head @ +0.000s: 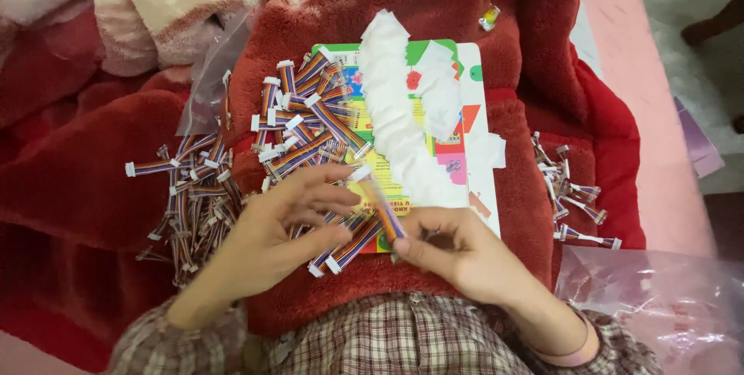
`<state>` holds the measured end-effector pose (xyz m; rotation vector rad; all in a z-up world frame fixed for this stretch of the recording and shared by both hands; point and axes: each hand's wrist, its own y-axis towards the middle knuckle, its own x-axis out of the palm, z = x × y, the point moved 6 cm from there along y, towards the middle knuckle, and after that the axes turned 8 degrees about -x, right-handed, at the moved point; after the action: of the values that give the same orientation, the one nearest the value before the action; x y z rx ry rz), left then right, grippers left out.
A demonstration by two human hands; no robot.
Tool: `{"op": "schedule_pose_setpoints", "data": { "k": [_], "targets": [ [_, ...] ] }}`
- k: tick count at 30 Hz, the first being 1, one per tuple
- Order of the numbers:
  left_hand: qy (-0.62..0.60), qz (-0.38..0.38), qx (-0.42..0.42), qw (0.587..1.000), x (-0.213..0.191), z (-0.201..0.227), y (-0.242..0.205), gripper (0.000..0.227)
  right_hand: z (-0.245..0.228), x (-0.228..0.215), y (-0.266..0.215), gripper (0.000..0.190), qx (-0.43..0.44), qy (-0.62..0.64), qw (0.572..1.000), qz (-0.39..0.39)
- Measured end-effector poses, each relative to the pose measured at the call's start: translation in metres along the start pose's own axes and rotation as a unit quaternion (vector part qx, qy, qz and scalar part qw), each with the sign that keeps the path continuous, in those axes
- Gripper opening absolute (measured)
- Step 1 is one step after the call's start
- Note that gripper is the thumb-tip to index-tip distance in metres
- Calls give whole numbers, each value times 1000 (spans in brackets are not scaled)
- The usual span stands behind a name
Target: Wrapping individual multi-colored ribbon cables with connectors in white tissue paper for packaging.
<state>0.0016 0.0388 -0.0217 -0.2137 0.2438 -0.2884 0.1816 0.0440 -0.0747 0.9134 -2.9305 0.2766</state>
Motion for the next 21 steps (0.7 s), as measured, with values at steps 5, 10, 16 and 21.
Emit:
{"op": "schedule_pose_setpoints", "data": {
  "k": [5, 10, 16, 21],
  "targets": [
    [-168, 34, 58, 984, 13, 2, 9, 39, -8, 5, 1, 9, -51, -4, 999, 1],
    [-171, 23, 104, 980, 29, 21, 15, 33, -18, 12, 2, 15, -95, 137, 986, 8],
    [-163, 102, 98, 976, 28, 27, 21, 24, -11, 10, 1, 31, -59, 274, 960, 21],
    [-225, 73, 81, 968, 33, 23, 29, 28, -19, 8, -1, 28, -86, 262, 960, -43]
  ]
}}
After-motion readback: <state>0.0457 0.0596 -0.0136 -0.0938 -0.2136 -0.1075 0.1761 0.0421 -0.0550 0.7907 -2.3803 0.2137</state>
